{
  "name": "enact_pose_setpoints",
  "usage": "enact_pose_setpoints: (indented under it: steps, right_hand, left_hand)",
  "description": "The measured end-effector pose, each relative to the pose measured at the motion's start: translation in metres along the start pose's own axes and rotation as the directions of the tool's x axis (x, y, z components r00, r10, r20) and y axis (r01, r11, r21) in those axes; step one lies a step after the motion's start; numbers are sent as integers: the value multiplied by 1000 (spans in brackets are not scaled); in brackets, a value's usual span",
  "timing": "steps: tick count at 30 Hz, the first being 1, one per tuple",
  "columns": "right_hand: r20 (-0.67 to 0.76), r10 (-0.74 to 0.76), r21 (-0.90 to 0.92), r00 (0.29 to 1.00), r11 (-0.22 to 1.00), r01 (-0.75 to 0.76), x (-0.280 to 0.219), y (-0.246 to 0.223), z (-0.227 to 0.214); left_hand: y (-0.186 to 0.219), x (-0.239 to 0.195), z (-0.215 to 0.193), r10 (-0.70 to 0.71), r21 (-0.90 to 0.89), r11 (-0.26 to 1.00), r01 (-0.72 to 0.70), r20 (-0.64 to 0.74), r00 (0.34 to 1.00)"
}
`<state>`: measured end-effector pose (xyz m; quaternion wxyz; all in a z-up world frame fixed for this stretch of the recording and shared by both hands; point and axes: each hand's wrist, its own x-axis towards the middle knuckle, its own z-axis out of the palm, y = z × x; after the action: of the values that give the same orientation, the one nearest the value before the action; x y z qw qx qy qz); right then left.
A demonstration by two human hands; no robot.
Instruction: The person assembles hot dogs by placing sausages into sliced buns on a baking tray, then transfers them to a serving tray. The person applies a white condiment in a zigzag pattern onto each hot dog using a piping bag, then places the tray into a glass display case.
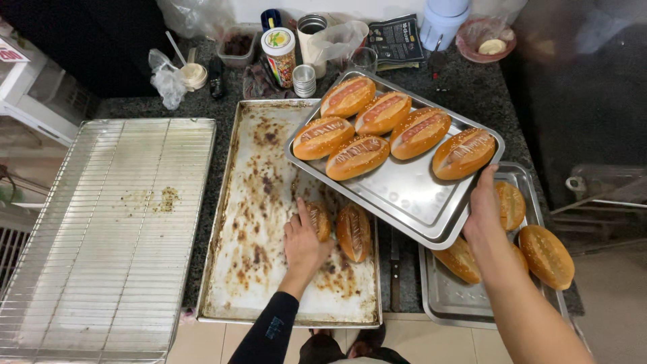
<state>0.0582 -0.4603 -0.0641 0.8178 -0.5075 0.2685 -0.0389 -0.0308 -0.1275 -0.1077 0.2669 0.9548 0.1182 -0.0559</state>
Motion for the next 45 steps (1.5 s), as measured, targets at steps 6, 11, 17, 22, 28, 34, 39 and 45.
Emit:
enact_pose_setpoints:
  steps: [6,11,17,22,28,34,39,45]
  right_hand:
    - [-21,40,-5,999,999,-40,-7,-3,5]
    - [-9,5,-28,1000,1000,-5,-16,-2,17]
    - [106,58,68,993,996,-66,-29,10,37]
    - [150,102,59,983,992,-112,-43,15,50]
    - [122,95,45,988,994,-101,-50,12,51]
    - [102,59,89,993,994,-68,-36,0,36]
    - [39,-7,101,999,995,3,-19,-17,10]
    - [83,-48,173,995,984,34,-9,-14,-22]
  left_hand:
    - [2,-9,-57,105,-13,994,-105,64,992]
    - [23,-41,-130,527,-155,835,-528,-56,848]
    - [97,-24,-158,727,-33,681,-731,-86,681]
    - [133,-3,-140,732,126,664,-737,87,675]
    - [123,2,-127,807,217,581,-785,-25,590]
    - [79,-10,-115,576,19,753,-658,-503,644]
    - [55,-8,-76,170,-221,945,-241,-298,939]
    - [78,-12,6,-19,-25,999,20,32,999]
